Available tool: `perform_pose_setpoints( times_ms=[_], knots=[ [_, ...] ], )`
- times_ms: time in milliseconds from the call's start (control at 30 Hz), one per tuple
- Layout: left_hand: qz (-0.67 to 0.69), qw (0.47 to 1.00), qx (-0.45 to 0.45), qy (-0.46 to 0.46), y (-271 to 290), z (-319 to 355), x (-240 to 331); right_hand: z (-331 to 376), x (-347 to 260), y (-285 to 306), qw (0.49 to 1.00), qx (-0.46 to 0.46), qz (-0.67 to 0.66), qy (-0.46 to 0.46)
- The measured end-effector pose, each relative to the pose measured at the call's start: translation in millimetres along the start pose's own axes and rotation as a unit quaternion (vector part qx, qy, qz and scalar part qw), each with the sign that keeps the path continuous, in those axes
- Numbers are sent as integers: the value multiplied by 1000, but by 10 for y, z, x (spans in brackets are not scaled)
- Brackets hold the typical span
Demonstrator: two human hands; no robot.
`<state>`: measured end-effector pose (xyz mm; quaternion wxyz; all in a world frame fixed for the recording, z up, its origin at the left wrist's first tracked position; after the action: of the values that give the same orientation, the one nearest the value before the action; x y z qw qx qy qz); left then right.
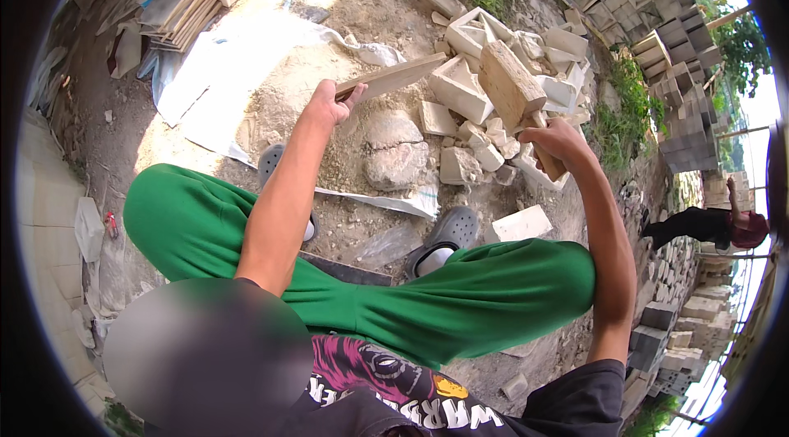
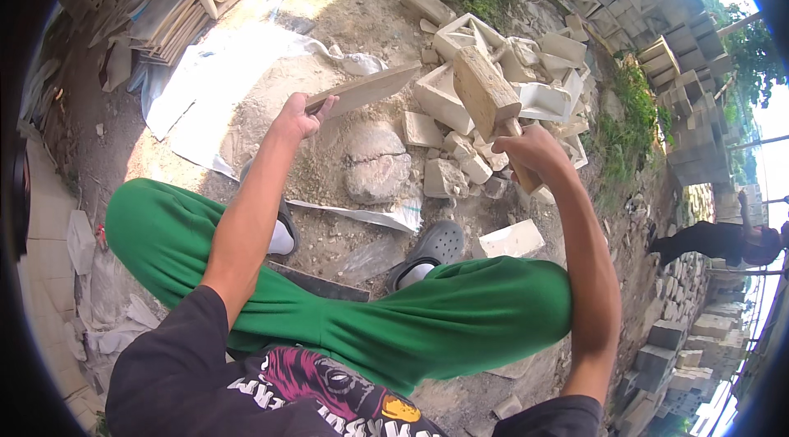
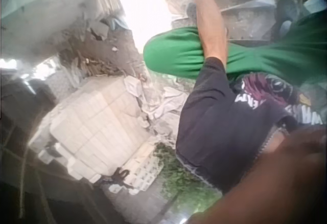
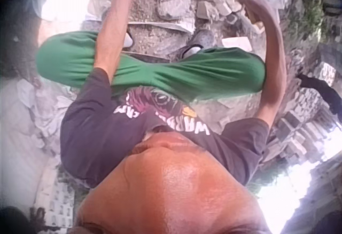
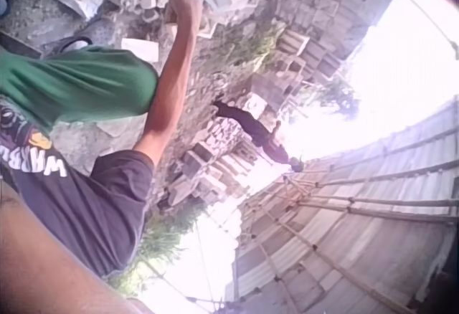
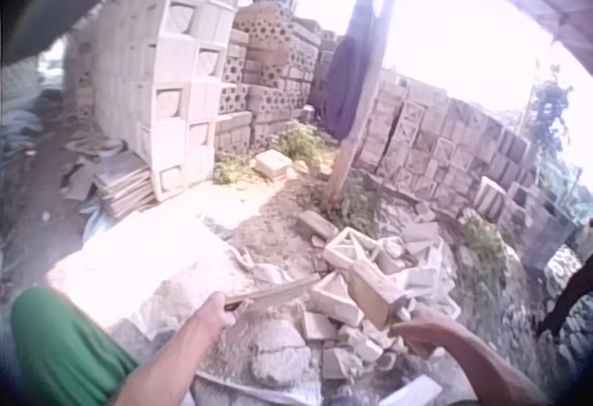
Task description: The person sits cross-legged on the ground and uses a wooden mallet to repeatedly strike a small rectangular stone block placed on a flat stone slab. The person occasionally repositions the block and continues striking it to shape or break it.
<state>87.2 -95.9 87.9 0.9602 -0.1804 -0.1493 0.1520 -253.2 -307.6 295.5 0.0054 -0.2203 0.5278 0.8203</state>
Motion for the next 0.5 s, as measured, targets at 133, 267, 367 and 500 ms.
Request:
perform_pose_setpoints(
  times_ms=[133, 267, 367, 500],
  knots=[
    [46, 999, -6, 20, -179, 24, 197, 3, -45, 36, 1000, 10, 18, 5],
    [58, 997, -32, 26, -207, -99, 300, -7, -55, 50, 999, 12, 53, 4],
    [60, 997, -43, 26, -136, -181, 207, -28, -35, 64, 997, 15, 72, 12],
    [70, 995, -73, 27, -46, -201, -25, -62, -15, 50, 994, 24, 109, 20]
  ],
)
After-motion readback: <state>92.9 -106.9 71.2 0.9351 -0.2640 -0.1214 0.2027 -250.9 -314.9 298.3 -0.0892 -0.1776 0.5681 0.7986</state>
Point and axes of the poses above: each hand's wrist, its own z-axis away from the middle knuckle, its own y-axis out of the back of the hand, x = y × z, the point moved 6 cm from there along -z, towards the middle knuckle, and after that the axes turned 11 degrees about x, right-handed, at the moved point
